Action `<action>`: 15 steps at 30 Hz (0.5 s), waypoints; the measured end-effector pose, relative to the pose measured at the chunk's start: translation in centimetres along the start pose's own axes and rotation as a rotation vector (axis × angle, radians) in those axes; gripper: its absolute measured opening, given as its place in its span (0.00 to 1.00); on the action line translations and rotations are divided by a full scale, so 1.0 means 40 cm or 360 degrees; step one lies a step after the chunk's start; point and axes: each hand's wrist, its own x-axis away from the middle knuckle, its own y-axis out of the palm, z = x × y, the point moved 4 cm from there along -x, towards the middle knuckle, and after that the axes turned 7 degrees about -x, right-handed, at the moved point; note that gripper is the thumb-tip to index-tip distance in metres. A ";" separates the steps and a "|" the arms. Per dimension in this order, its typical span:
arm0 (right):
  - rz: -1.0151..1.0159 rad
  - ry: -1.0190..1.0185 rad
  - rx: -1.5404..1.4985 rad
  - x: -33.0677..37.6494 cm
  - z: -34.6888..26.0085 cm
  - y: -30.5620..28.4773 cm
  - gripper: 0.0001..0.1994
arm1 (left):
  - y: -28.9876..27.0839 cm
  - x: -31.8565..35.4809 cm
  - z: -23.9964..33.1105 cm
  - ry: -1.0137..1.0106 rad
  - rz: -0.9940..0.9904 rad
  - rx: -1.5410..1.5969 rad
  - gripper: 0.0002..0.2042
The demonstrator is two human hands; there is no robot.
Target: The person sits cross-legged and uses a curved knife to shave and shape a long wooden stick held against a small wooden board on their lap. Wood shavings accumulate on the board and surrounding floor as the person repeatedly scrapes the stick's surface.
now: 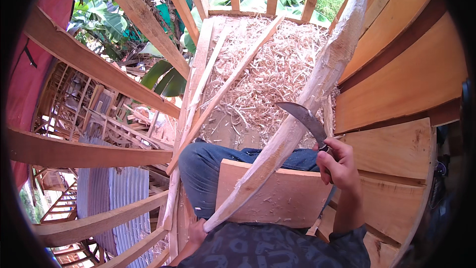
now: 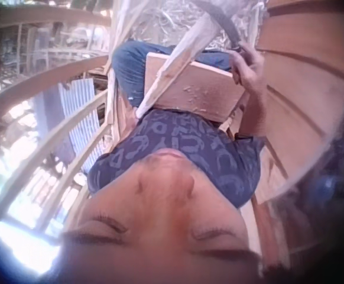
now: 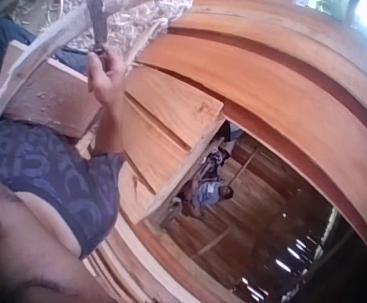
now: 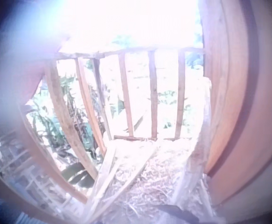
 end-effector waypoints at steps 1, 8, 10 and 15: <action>0.0351 -0.0172 -0.0365 -0.003 -0.020 -0.014 0.05 | -0.003 0.002 -0.007 0.0004 0.0001 0.0036 0.16; -0.0681 -0.0067 0.0321 0.038 0.040 0.099 0.07 | -0.009 -0.014 0.007 0.0084 0.0010 -0.0072 0.14; -0.0188 0.0064 0.0057 0.021 0.044 0.034 0.07 | -0.003 -0.004 -0.004 0.0101 0.0049 -0.0083 0.13; -0.0050 0.0072 -0.0012 0.029 0.058 0.029 0.08 | -0.027 -0.024 0.043 0.0100 0.0015 -0.0061 0.11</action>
